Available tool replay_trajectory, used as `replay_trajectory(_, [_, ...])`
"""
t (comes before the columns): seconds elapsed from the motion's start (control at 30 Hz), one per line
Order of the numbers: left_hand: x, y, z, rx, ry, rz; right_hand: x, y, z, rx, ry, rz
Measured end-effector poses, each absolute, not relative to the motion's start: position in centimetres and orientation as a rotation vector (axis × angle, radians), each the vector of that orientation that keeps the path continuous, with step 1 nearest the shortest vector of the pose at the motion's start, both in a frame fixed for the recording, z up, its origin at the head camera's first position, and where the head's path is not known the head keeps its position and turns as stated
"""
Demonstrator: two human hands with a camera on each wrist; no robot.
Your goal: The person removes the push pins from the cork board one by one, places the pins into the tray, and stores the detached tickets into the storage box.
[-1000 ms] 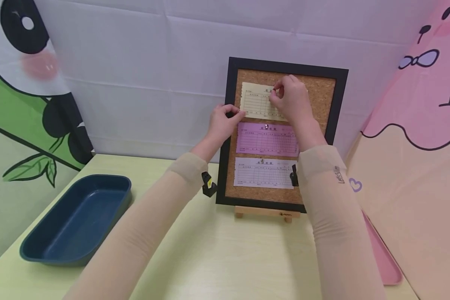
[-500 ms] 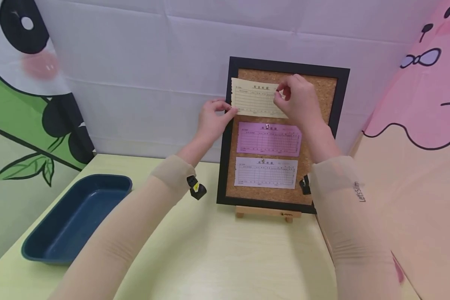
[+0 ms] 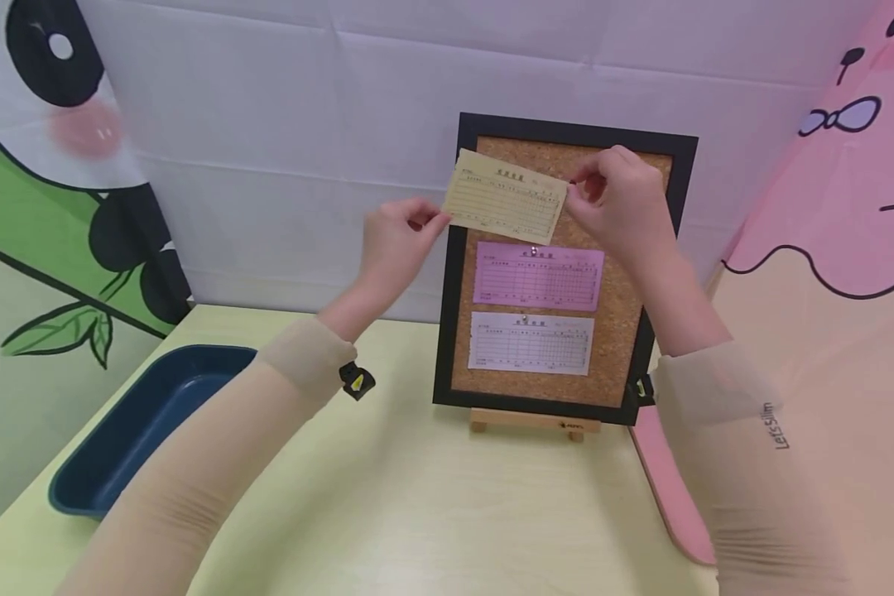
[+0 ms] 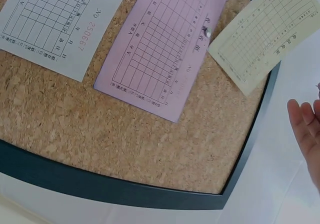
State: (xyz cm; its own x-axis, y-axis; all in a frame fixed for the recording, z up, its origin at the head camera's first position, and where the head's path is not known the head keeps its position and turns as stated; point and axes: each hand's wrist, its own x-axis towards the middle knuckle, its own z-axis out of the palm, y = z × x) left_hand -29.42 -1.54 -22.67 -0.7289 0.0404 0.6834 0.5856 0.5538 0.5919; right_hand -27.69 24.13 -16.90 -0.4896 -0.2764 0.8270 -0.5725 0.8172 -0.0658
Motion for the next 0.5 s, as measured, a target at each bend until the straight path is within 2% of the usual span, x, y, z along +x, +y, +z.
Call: replay_trajectory(0.5, [-27.1,-5.1,-21.6,-0.56,-2.046,-1.28,-23.5,26.2,-17.1,0.684,-1.99,0.45])
